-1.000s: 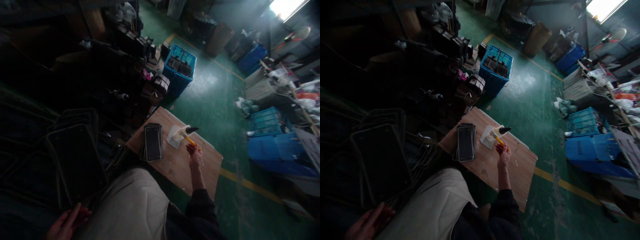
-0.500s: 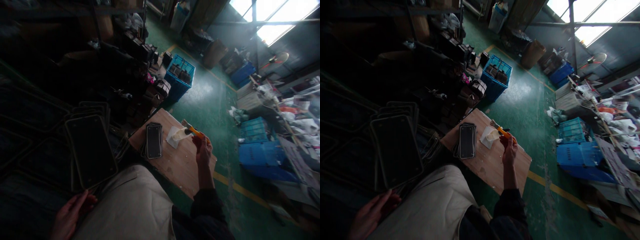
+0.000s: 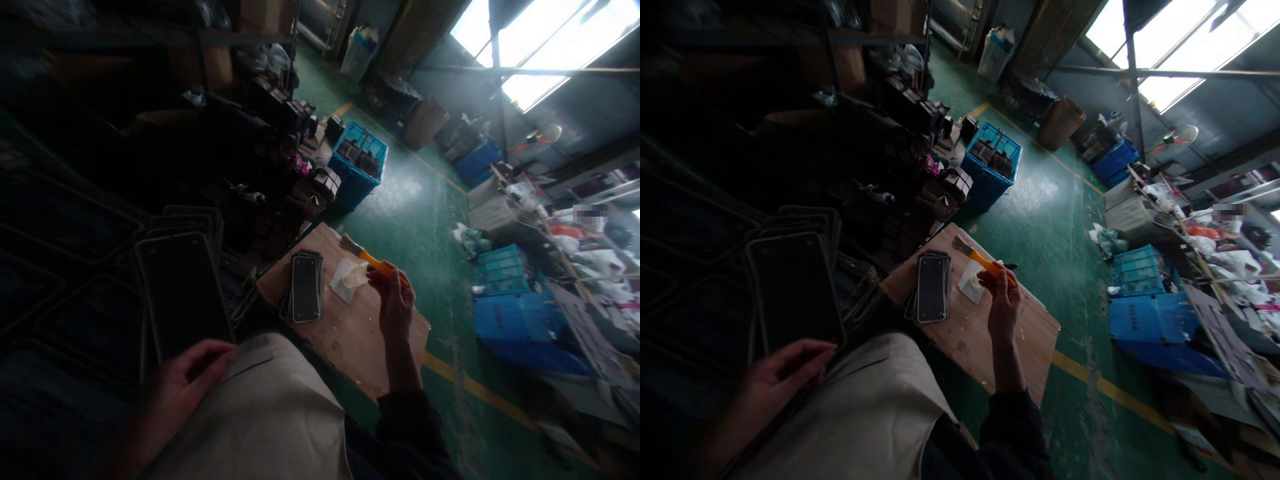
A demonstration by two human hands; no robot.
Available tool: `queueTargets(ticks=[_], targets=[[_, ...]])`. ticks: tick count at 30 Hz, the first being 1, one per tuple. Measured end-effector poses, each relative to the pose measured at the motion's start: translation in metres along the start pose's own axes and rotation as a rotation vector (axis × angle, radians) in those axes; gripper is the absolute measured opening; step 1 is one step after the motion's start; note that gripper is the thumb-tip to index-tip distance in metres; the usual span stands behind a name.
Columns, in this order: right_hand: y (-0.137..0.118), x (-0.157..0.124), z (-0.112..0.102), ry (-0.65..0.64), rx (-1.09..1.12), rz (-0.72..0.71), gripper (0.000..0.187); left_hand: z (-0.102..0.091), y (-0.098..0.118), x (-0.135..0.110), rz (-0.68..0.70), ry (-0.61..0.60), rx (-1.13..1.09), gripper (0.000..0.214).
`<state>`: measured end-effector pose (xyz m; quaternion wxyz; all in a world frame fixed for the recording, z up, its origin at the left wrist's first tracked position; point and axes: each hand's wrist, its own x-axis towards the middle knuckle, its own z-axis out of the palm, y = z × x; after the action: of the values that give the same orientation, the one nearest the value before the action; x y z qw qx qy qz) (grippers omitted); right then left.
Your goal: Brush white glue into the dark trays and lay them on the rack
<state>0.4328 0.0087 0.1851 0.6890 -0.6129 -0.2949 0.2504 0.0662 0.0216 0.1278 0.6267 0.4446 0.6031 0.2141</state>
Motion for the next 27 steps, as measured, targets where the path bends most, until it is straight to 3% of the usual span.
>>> queueTargets(ticks=[3, 5, 9, 13, 17, 21, 27], targets=[[-0.005, -0.008, 0.018, -0.082, -0.006, -0.013, 0.033, 0.052, 0.067, 0.008, 0.216, -0.296, 0.03, 0.037], [-0.008, -0.014, 0.029, -0.123, -0.013, -0.022, 0.032, 0.083, 0.092, 0.013, 0.298, -0.475, -0.033, 0.037], [-0.013, -0.023, 0.045, -0.152, -0.045, -0.042, 0.03, 0.129, 0.105, 0.018, 0.291, -0.671, -0.286, 0.044], [-0.013, -0.031, 0.053, -0.194, -0.094, -0.025, 0.03, 0.155, 0.109, 0.019, 0.192, -0.768, -0.477, 0.056], [-0.008, -0.037, 0.058, -0.243, -0.048, 0.063, 0.03, 0.168, 0.119, 0.02, 0.158, -0.662, -0.614, 0.039], [-0.004, -0.034, 0.065, -0.19, -0.032, 0.038, 0.028, 0.164, 0.121, 0.024, 0.158, -0.579, -0.598, 0.037], [-0.003, -0.012, 0.067, -0.111, 0.088, -0.018, 0.03, 0.14, 0.082, 0.039, 0.052, -0.509, -0.575, 0.035]])
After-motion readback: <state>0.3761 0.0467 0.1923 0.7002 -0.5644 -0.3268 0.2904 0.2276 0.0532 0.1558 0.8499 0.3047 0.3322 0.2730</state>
